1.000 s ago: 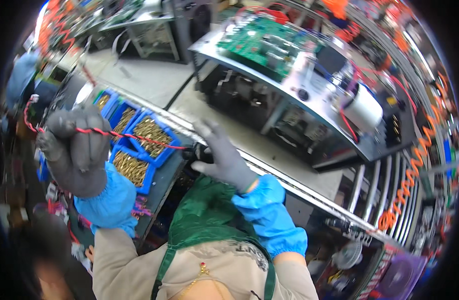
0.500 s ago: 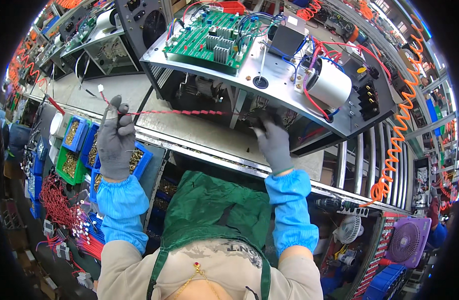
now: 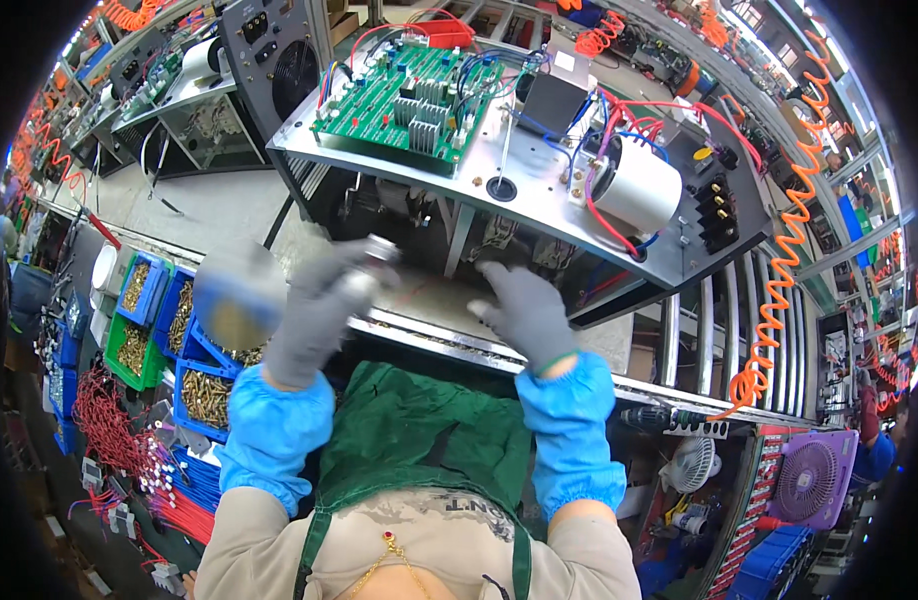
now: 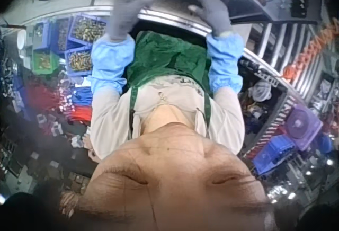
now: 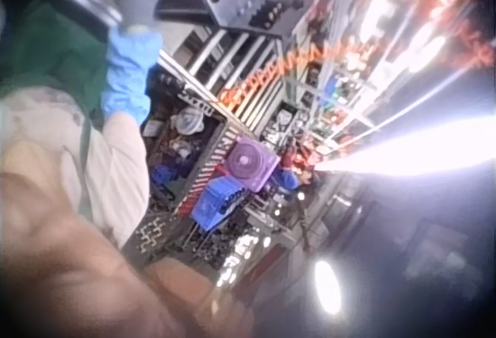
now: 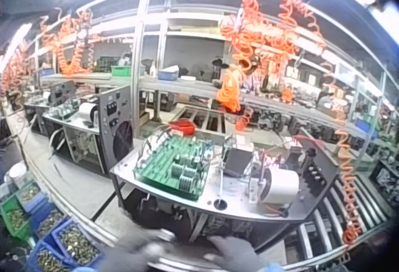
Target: The person assembles an electronic device on a workbench, connecting wires to a cylindrical component and circuit boards. They use a soldering iron to secure connections and a power drill to fasten parts inside the device's chassis.
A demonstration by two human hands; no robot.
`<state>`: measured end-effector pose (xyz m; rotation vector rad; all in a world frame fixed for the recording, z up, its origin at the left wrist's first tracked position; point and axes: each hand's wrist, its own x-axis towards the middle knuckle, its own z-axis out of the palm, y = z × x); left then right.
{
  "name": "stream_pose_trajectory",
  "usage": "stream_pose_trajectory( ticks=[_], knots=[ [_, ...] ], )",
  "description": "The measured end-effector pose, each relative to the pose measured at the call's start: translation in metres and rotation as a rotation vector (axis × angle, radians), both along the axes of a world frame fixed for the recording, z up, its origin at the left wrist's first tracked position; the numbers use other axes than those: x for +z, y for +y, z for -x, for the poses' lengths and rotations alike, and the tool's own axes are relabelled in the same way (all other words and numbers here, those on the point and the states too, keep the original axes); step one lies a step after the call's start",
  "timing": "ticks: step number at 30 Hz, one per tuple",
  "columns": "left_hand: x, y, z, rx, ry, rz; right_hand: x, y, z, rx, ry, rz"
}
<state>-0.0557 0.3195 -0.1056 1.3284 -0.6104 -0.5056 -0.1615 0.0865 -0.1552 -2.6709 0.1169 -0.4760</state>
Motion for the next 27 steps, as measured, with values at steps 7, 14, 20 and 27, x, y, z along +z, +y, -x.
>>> stream_pose_trajectory(
  ticks=[7,14,20,27],
  knots=[
    [-0.039,-0.124,0.026,-0.053,0.400,-0.009,0.108,-0.013,-0.035,0.009,-0.235,0.483],
    [-0.059,-0.173,0.027,-0.153,0.875,0.579,0.109,-0.022,-0.044,-0.040,-0.165,0.419],
    [-0.095,-0.192,0.005,-0.519,0.994,0.898,0.108,-0.022,-0.041,-0.137,-0.180,0.195],
    [-0.098,-0.186,0.005,-0.474,1.142,0.962,0.119,-0.008,-0.050,-0.167,-0.064,0.204]
  ],
)
